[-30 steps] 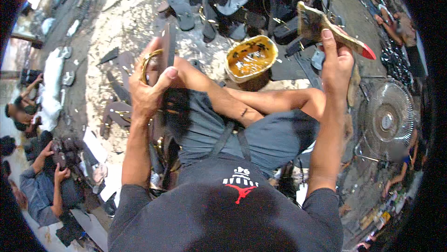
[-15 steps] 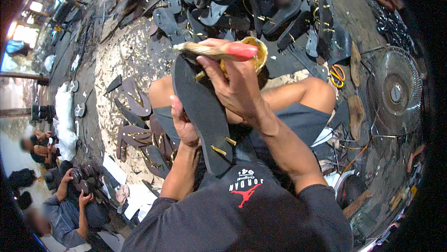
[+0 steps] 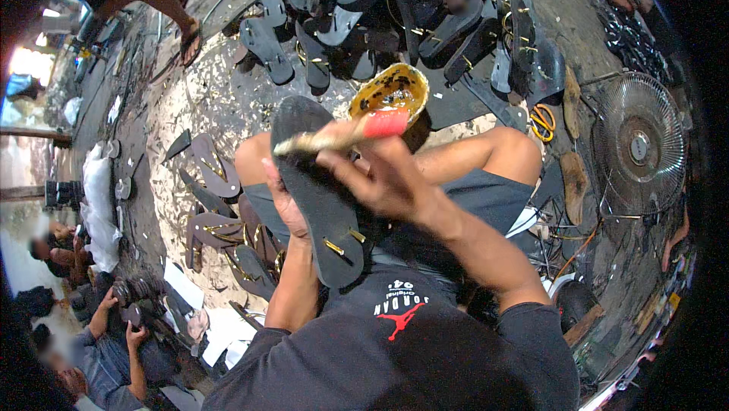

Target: The person sits on the floor and repeatedly applies a brown adhesive to the soles of black sandals using a brush. After finishing several units, the person stands, walks across the workshop, and lifts a large black sheet of material.

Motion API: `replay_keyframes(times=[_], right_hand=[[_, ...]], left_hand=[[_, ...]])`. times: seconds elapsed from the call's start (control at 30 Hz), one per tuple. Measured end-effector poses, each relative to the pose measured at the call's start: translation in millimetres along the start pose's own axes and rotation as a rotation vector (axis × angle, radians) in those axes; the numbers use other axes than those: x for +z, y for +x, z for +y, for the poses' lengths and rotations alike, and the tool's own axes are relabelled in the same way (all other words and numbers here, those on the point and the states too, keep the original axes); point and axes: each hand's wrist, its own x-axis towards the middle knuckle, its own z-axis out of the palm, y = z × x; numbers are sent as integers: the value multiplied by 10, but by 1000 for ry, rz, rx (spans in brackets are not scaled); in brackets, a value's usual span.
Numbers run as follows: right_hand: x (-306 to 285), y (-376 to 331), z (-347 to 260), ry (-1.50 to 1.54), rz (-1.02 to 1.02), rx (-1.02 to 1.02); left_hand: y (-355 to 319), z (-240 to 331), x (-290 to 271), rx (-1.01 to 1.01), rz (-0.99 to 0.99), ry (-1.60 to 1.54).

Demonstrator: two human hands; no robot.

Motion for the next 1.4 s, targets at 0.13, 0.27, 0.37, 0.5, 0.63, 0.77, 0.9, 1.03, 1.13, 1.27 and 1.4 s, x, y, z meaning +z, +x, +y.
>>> replay_keyframes(times=[0.13, 0.27, 0.37, 0.5, 0.63, 0.77, 0.9, 1.03, 1.13, 1.27, 1.4], right_hand=[[-321, 283, 116, -224, 79, 148], [-661, 195, 69, 3, 260, 460], [-669, 103, -50, 230, 379, 493], [-185, -128, -400, 298, 187, 536], [67, -109, -173, -211, 143, 36], [68, -9, -143, -85, 53, -23], [109, -441, 249, -50, -113, -101], [-204, 598, 127, -358, 5, -349], [-76, 164, 75, -241, -115, -235], [-145, 89, 48, -247, -113, -264], [-449, 339, 124, -236, -12, -134]], left_hand=[[-344, -55, -138, -151, 123, 38], [-828, -110, -127, -222, 149, 238], [-857, -38, -225, -234, 189, 400], [-39, 229, -274, -77, 186, 131], [141, 87, 22, 86, 73, -108], [239, 201, -128, 6, 155, 97], [391, 145, 100, -26, 83, -70], [236, -208, 59, -122, 116, -166], [302, -101, -152, -123, -56, -93], [378, -37, -187, -66, -78, -106], [319, -15, 123, -117, 166, -35]])
